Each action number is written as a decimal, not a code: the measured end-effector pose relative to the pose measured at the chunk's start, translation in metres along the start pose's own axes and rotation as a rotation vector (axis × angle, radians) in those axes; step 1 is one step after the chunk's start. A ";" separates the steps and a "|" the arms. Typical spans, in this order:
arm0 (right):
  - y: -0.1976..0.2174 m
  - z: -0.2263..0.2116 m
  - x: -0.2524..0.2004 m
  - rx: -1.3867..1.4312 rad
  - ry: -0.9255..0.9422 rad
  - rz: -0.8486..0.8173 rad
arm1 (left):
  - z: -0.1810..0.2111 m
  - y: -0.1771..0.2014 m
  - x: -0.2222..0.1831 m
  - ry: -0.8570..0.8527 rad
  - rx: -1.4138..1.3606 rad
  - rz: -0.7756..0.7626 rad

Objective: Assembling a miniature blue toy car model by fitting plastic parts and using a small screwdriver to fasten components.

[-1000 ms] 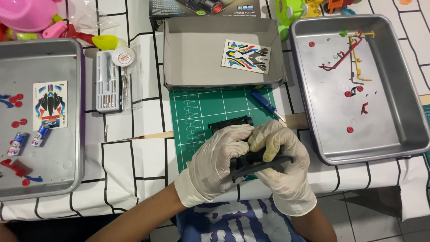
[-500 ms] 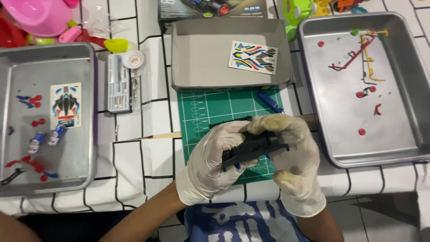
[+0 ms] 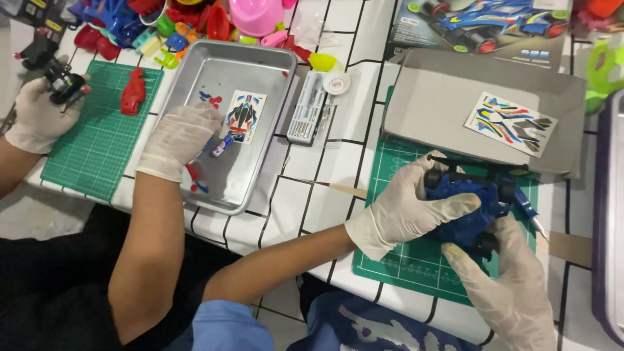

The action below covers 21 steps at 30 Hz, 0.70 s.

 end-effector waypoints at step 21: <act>0.229 0.066 0.031 -0.658 -0.061 -0.058 | -0.042 0.035 0.033 0.351 0.020 -0.038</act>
Point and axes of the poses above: each hand's wrist, its own x-axis towards the middle knuckle, its own y-axis out of the back of the hand, z = x × y, the point moved 7 cm from there along x, towards the middle knuckle, and after that the axes turned 15 degrees about y, right-handed, at the moved point
